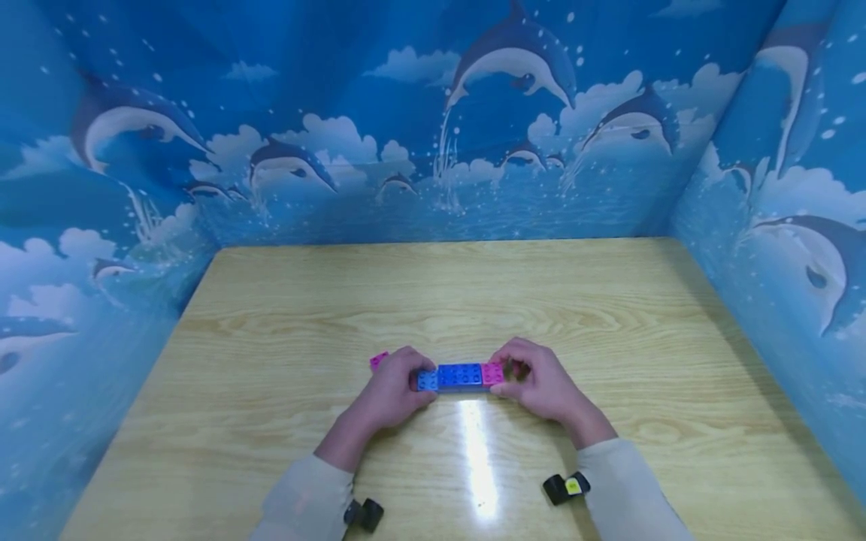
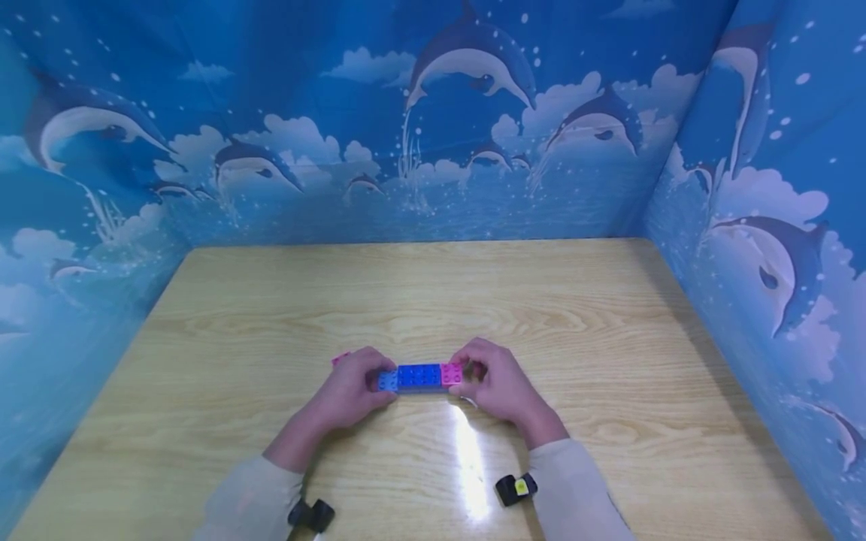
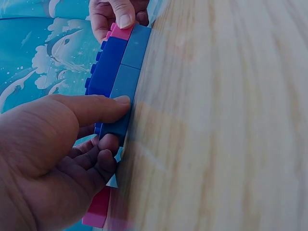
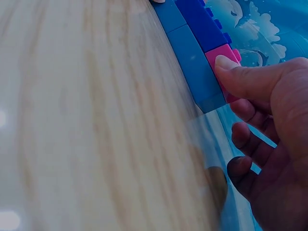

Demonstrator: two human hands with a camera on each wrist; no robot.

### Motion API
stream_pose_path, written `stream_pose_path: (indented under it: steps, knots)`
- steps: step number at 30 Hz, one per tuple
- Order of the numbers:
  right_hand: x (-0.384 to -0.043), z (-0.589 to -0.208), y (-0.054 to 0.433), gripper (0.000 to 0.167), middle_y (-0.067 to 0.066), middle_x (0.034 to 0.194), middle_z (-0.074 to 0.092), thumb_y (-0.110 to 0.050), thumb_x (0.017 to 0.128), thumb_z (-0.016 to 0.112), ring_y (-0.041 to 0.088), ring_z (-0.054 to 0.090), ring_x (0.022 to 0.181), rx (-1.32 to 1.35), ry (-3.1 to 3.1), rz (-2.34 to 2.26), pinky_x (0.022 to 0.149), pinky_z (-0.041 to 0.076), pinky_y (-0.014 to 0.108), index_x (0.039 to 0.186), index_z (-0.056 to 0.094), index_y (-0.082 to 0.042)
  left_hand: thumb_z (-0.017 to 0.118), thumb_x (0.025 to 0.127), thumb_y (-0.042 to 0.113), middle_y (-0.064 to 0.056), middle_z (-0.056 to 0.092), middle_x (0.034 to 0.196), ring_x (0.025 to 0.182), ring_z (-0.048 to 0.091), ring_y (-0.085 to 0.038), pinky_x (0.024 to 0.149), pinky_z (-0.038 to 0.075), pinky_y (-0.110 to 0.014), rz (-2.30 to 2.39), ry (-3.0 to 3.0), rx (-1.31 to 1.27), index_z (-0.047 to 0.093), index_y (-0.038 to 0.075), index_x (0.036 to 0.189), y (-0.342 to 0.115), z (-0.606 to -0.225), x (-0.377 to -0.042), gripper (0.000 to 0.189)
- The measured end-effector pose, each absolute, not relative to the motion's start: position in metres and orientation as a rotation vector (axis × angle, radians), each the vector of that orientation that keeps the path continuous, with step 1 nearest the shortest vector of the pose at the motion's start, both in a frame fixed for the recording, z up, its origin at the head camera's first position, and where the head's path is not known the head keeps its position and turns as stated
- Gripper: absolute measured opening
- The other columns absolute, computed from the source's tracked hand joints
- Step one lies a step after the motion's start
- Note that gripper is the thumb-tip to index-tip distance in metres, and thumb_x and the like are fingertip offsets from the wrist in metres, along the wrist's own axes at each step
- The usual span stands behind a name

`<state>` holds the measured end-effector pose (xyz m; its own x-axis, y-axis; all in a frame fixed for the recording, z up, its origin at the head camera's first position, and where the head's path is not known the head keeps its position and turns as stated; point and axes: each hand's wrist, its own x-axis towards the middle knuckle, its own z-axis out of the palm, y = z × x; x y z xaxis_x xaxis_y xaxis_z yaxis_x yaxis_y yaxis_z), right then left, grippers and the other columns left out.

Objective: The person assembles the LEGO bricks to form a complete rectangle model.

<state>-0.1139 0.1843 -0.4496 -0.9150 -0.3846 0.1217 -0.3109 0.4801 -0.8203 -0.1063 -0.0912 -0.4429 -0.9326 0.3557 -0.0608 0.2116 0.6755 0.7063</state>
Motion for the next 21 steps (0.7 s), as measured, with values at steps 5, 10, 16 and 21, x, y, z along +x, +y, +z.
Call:
stream_pose_path:
  steps: [5, 10, 16, 21]
  knots:
    - [-0.1133, -0.4532, 0.1832, 0.035, -0.005, 0.087, 0.060, -0.010, 0.072, 0.089, 0.021, 0.055, 0.077, -0.639, 2.652, -1.464, 0.067, 0.049, 0.031, 0.102, 0.072, -0.019, 0.084, 0.080, 0.012, 0.003, 0.055, 0.095, 0.081, 0.052, -0.012, 0.069, 0.049, -0.026, 1.099, 2.704, 0.478, 0.069, 0.006, 0.113, -0.0915, -0.4428, -0.1062, 0.037]
    - [-0.1129, -0.4544, 0.1821, 0.036, -0.006, 0.087, 0.060, -0.009, 0.071, 0.090, 0.021, 0.056, 0.076, -0.638, 2.665, -1.477, 0.066, 0.050, 0.031, 0.102, 0.073, -0.017, 0.084, 0.079, 0.010, 0.002, 0.055, 0.094, 0.079, 0.052, -0.013, 0.067, 0.049, -0.026, 1.108, 2.703, 0.473, 0.069, 0.004, 0.112, -0.0909, -0.4405, -0.1059, 0.036]
    - [-0.1118, -0.4557, 0.1831, 0.037, -0.001, 0.082, 0.061, -0.009, 0.069, 0.091, 0.021, 0.056, 0.073, -0.591, 2.683, -1.480, 0.062, 0.049, 0.030, 0.100, 0.072, -0.017, 0.083, 0.080, 0.009, 0.001, 0.054, 0.092, 0.078, 0.051, -0.013, 0.066, 0.049, -0.026, 1.113, 2.703, 0.483, 0.068, 0.003, 0.112, -0.0903, -0.4406, -0.1064, 0.036]
    - [-0.1094, -0.4588, 0.1829, 0.039, 0.002, 0.080, 0.060, -0.007, 0.067, 0.092, 0.022, 0.055, 0.072, -0.565, 2.687, -1.489, 0.060, 0.047, 0.028, 0.099, 0.070, -0.013, 0.084, 0.079, 0.009, 0.001, 0.054, 0.092, 0.078, 0.051, -0.013, 0.066, 0.049, -0.026, 1.122, 2.689, 0.466, 0.067, 0.003, 0.113, -0.0906, -0.4414, -0.1050, 0.038]
